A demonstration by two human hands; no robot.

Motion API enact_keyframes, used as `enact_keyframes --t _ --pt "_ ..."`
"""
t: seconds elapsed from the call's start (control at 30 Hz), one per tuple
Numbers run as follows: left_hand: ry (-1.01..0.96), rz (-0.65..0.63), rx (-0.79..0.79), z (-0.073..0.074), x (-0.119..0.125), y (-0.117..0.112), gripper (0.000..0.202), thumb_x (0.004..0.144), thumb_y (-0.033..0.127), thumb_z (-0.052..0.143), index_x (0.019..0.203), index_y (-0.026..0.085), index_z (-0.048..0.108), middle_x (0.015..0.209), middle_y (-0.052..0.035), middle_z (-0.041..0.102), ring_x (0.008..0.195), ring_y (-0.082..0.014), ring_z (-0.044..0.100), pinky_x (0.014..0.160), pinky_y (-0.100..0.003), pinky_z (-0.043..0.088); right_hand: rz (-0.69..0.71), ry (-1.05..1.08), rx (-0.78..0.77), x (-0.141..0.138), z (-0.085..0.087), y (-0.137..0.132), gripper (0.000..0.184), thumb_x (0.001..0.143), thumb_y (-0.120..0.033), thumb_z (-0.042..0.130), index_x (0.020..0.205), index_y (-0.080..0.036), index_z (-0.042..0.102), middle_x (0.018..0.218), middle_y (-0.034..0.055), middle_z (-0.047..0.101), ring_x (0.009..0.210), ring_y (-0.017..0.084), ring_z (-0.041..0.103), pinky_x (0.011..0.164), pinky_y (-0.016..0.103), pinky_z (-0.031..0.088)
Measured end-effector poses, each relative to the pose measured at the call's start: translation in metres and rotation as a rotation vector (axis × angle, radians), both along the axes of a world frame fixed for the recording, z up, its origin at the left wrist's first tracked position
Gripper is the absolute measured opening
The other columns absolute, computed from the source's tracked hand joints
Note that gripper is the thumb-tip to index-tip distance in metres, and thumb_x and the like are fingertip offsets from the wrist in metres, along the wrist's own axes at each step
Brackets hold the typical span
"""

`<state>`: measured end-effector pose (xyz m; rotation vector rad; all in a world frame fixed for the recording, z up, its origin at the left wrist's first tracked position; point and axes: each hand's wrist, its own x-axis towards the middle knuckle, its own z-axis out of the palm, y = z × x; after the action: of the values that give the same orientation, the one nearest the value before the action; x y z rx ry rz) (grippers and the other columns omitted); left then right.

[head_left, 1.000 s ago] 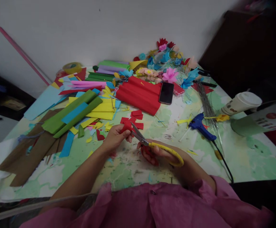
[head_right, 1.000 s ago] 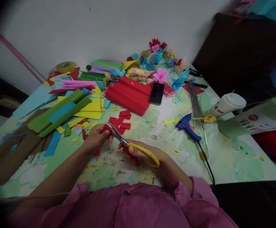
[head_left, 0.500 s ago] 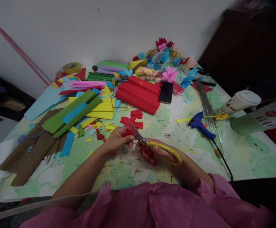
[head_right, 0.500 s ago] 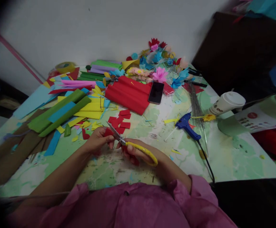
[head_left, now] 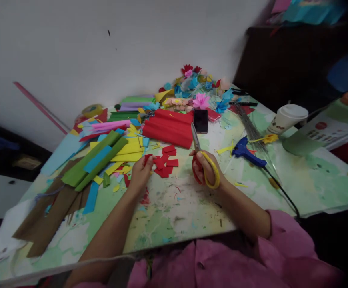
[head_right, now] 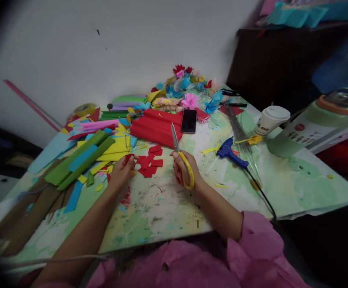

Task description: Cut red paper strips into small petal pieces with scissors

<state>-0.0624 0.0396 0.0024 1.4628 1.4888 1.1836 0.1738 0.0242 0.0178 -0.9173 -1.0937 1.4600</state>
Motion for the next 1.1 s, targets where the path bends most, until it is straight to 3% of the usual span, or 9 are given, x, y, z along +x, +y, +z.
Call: enact_keyframes --t 0.17,0.3,0.4,0.53,0.67,0.8,0.93,1.03,1.1 --pt "0.293 0.008 0.103 -0.016 0.0 0.005 0.038 0.088 0.049 0.045 0.093 0.017 0.065 0.087 -0.0068 0.065 0.086 -0.0234 0.058 0.081 -0.035 0.042 -0.054 0.008 0.03 -0.002 -0.008 0.003 0.048 0.078 -0.064 0.053 0.097 -0.02 0.051 0.05 -0.0104 0.043 0.027 0.005 0.033 0.024 0.018 0.031" --pt "0.424 0.051 0.208 -0.022 -0.001 0.009 0.047 0.089 0.043 0.044 0.125 0.013 0.051 0.115 -0.0151 0.058 0.115 -0.0283 0.048 0.104 -0.044 0.03 -0.101 -0.155 0.117 -0.002 -0.009 0.005 0.047 0.079 -0.066 0.051 0.093 -0.021 0.05 0.051 -0.0096 0.041 0.03 0.007 0.034 0.03 0.02 0.032" --pt "0.634 0.009 0.319 -0.018 -0.003 0.009 0.053 0.088 0.041 0.046 0.132 0.011 0.044 0.124 -0.0188 0.051 0.121 -0.031 0.042 0.106 -0.049 0.028 -0.278 -0.582 0.259 0.003 -0.005 0.007 0.044 0.081 -0.061 0.052 0.097 -0.02 0.055 0.061 -0.0028 0.055 0.047 0.012 0.051 0.047 0.024 0.04" --pt "0.852 -0.244 0.391 -0.008 -0.003 0.005 0.049 0.078 0.047 0.061 0.115 0.016 0.061 0.118 -0.0148 0.057 0.112 -0.0303 0.051 0.099 -0.046 0.038 -0.354 -1.342 0.362 0.012 0.002 0.008 0.036 0.083 -0.039 0.055 0.116 -0.024 0.055 0.099 0.0066 0.067 0.09 0.024 0.061 0.074 0.031 0.042" --pt "1.005 -0.393 0.361 -0.007 -0.002 0.002 0.056 0.074 0.055 0.063 0.118 0.019 0.061 0.12 -0.0132 0.058 0.114 -0.0305 0.051 0.098 -0.045 0.038 -0.288 -1.494 0.332 0.018 -0.002 0.01 0.039 0.079 -0.022 0.055 0.119 -0.022 0.056 0.107 0.0105 0.067 0.1 0.026 0.06 0.079 0.031 0.04" --pt "1.059 -0.323 0.342 -0.008 -0.009 0.007 0.056 0.081 0.054 0.055 0.125 0.02 0.054 0.126 -0.0149 0.054 0.117 -0.0311 0.049 0.097 -0.047 0.037 -0.245 -1.554 0.309 0.019 -0.008 0.015 0.035 0.082 -0.023 0.052 0.116 -0.018 0.057 0.108 0.0127 0.066 0.101 0.025 0.059 0.079 0.03 0.04" --pt "1.073 -0.143 0.333 0.0 -0.031 0.011 0.06 0.083 0.05 0.053 0.133 0.017 0.046 0.136 -0.0174 0.045 0.125 -0.033 0.042 0.102 -0.048 0.031 -0.209 -1.603 0.294 0.021 -0.012 0.02 0.029 0.081 -0.023 0.052 0.108 -0.016 0.061 0.104 0.0135 0.066 0.098 0.025 0.06 0.077 0.03 0.041" --pt "1.077 -0.006 0.304 0.005 -0.055 -0.002 0.059 0.086 0.047 0.047 0.134 0.012 0.043 0.137 -0.0213 0.043 0.127 -0.0354 0.038 0.103 -0.05 0.029 -0.199 -1.63 0.292 0.021 -0.013 0.021 0.029 0.081 -0.022 0.051 0.107 -0.015 0.061 0.103 0.0149 0.066 0.097 0.026 0.059 0.077 0.031 0.041" --pt "1.09 -0.019 0.272 0.004 -0.068 -0.02 0.054 0.085 0.046 0.048 0.129 0.014 0.049 0.131 -0.0185 0.051 0.122 -0.0347 0.043 0.1 -0.049 0.032 -0.2 -1.642 0.304 0.019 -0.014 0.02 0.029 0.08 -0.021 0.05 0.106 -0.013 0.062 0.101 0.0159 0.065 0.098 0.028 0.056 0.078 0.033 0.04"
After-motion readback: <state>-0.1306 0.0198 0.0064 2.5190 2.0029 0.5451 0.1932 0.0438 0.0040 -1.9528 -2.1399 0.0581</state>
